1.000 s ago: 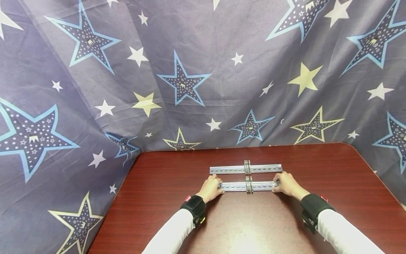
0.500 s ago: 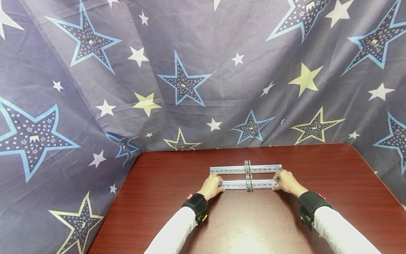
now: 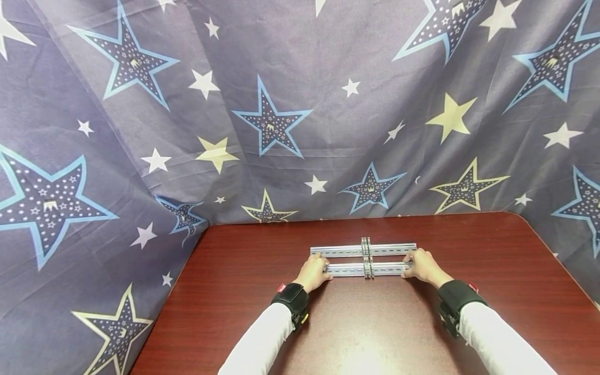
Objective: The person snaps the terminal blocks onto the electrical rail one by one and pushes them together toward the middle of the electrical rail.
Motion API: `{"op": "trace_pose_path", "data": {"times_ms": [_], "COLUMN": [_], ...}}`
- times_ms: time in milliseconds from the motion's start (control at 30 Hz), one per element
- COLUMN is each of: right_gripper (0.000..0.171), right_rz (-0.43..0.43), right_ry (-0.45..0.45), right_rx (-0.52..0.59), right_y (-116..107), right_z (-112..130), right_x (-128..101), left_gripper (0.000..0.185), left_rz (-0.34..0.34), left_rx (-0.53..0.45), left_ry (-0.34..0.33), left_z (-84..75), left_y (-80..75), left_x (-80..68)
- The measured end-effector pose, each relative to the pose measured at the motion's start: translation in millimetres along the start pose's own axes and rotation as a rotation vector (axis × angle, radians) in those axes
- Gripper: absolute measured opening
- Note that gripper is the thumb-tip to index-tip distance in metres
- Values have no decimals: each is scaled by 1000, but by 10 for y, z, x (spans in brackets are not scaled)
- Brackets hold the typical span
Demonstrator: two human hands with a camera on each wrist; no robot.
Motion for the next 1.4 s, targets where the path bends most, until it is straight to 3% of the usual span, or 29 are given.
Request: {"op": "trace_pose_path", "data": {"times_ms": [1233, 1400], "right_gripper": [30, 32], "right_rz": [-76, -63], "right_ry": [-64, -22], "right_rx": [24, 6], "right_y": [-52, -36], "right_z": [37, 13], "right_x": [25, 19], "left_gripper": [30, 32], "left_rz": [-17, -11], "left_rx": [-7, 2], "left_ry": [-22, -24], "left_z": [47, 31], "left_y": [-5, -14], "left_x": [62, 46]}}
Point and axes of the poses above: each hand's wrist, its own x-axis towards the middle knuckle, its own y-axis out of the palm, z = x × y, the point moved 10 cm from there along x, towards the middle knuckle
